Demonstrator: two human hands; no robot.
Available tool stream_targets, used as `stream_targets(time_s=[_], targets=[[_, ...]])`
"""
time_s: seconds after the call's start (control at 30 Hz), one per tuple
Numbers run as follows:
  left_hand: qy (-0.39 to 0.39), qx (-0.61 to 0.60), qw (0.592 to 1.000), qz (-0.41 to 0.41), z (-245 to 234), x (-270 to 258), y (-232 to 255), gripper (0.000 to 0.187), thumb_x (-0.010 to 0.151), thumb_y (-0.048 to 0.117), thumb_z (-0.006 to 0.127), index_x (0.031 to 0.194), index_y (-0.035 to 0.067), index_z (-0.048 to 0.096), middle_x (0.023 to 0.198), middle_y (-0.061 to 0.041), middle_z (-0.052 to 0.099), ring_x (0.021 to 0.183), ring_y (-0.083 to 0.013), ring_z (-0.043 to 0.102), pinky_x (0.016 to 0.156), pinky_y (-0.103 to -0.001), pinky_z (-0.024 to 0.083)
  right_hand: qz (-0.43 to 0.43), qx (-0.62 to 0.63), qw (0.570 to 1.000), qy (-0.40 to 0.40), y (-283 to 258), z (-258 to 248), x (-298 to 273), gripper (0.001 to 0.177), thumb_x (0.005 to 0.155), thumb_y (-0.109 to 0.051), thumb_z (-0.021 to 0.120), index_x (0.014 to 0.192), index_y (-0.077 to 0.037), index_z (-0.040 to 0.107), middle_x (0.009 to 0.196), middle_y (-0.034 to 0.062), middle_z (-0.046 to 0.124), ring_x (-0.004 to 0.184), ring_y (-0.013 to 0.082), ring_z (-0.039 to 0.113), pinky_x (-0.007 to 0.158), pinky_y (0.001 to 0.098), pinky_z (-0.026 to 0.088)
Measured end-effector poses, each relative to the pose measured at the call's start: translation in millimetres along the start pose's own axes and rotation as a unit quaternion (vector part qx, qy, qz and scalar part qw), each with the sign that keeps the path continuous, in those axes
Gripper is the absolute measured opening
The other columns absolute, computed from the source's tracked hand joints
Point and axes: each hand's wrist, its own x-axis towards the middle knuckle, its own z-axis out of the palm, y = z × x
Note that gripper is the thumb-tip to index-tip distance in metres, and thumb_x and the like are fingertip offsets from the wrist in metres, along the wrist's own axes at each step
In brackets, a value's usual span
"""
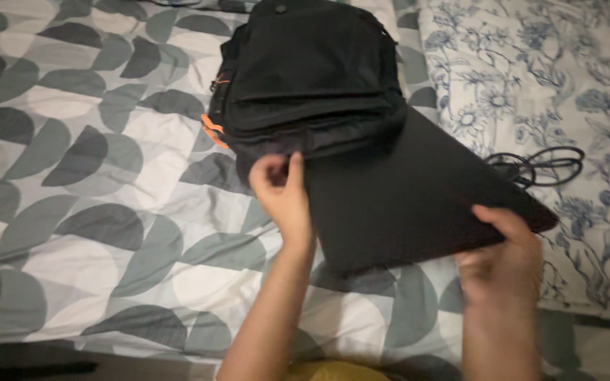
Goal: The person opens a black backpack on a bed and removes items one at a time, including a charger with cable, a computer mouse, a laptop, a notebook, and a water bottle, placing them on the bed. They then carry the laptop and water bottle across the room and set them on a sofa and side table.
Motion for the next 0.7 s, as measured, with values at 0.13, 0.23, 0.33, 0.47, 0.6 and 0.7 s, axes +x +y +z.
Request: stream_targets(time_s=[0.13, 0.23, 0.33, 0.47, 0.6, 0.7], targets=[[-0.045, -0.186, 0.942, -0.275, 8.2, -42.4, 14.5, 0.026, 0.086, 0.020, 0.081, 0.097, 0.005, 0.062, 0.089, -0.009, 0.062, 0.080, -0.0225, 0.060, 0.072, -0.034, 0.053, -0.067, 0.006, 0.997, -0.023, -24.4, -18.8, -23.4, 0.044, 0.073, 0.003, 0.067, 0.117, 0.000, 0.066, 0.117, 0.0120, 0.073, 0.106, 0.0294, 0.074, 0.095, 0.0409, 0.059], [-0.180, -0.302, 0.763, -0.542, 17.2, -67.4, 35.1, 0.029, 0.082, 0.025, 0.076, 0.099, 0.001, 0.070, 0.094, -0.015, 0.072, 0.084, -0.0291, 0.069, 0.079, -0.040, 0.058, -0.129, -0.019, 0.991, 0.019, -39.3, -29.8, -34.9, 0.044, 0.074, 0.002, 0.069, 0.118, 0.002, 0.067, 0.119, 0.0121, 0.075, 0.110, 0.0282, 0.074, 0.099, 0.0374, 0.058], [-0.267, -0.296, 0.667, -0.630, 33.8, -84.9, 48.9, 0.036, 0.083, 0.024, 0.073, 0.108, -0.001, 0.071, 0.103, -0.017, 0.074, 0.093, -0.0320, 0.071, 0.089, -0.043, 0.059, -0.162, -0.023, 0.986, 0.021, -54.5, -44.8, -44.3, 0.043, 0.074, 0.000, 0.070, 0.117, 0.001, 0.066, 0.120, 0.0125, 0.073, 0.110, 0.0278, 0.072, 0.099, 0.0360, 0.058], [-0.335, -0.261, 0.649, -0.632, 50.1, -105.6, 51.3, 0.040, 0.084, 0.021, 0.074, 0.115, -0.003, 0.069, 0.108, -0.019, 0.073, 0.096, -0.0314, 0.072, 0.091, -0.042, 0.059, -0.232, -0.042, 0.971, 0.033, -65.9, -72.9, -54.8, 0.044, 0.072, -0.005, 0.067, 0.115, 0.003, 0.065, 0.121, 0.0142, 0.068, 0.112, 0.0269, 0.068, 0.099, 0.0360, 0.054], [-0.385, -0.267, 0.618, -0.631, 58.1, -118.7, 48.1, 0.039, 0.087, 0.016, 0.074, 0.119, -0.004, 0.066, 0.109, -0.018, 0.072, 0.097, -0.0290, 0.072, 0.091, -0.041, 0.059, -0.323, -0.140, 0.934, 0.059, -70.5, -97.0, -56.4, 0.046, 0.069, -0.009, 0.064, 0.113, 0.004, 0.063, 0.122, 0.0160, 0.063, 0.114, 0.0259, 0.063, 0.099, 0.0359, 0.050], [-0.408, -0.280, 0.613, -0.616, 65.3, -119.8, 49.3, 0.038, 0.088, 0.010, 0.073, 0.122, -0.005, 0.064, 0.109, -0.017, 0.072, 0.096, -0.0275, 0.073, 0.090, -0.039, 0.061, -0.409, -0.262, 0.872, 0.054, -70.0, -102.7, -62.3, 0.048, 0.067, -0.013, 0.062, 0.112, 0.005, 0.062, 0.122, 0.0173, 0.060, 0.115, 0.0252, 0.060, 0.099, 0.0359, 0.047]])
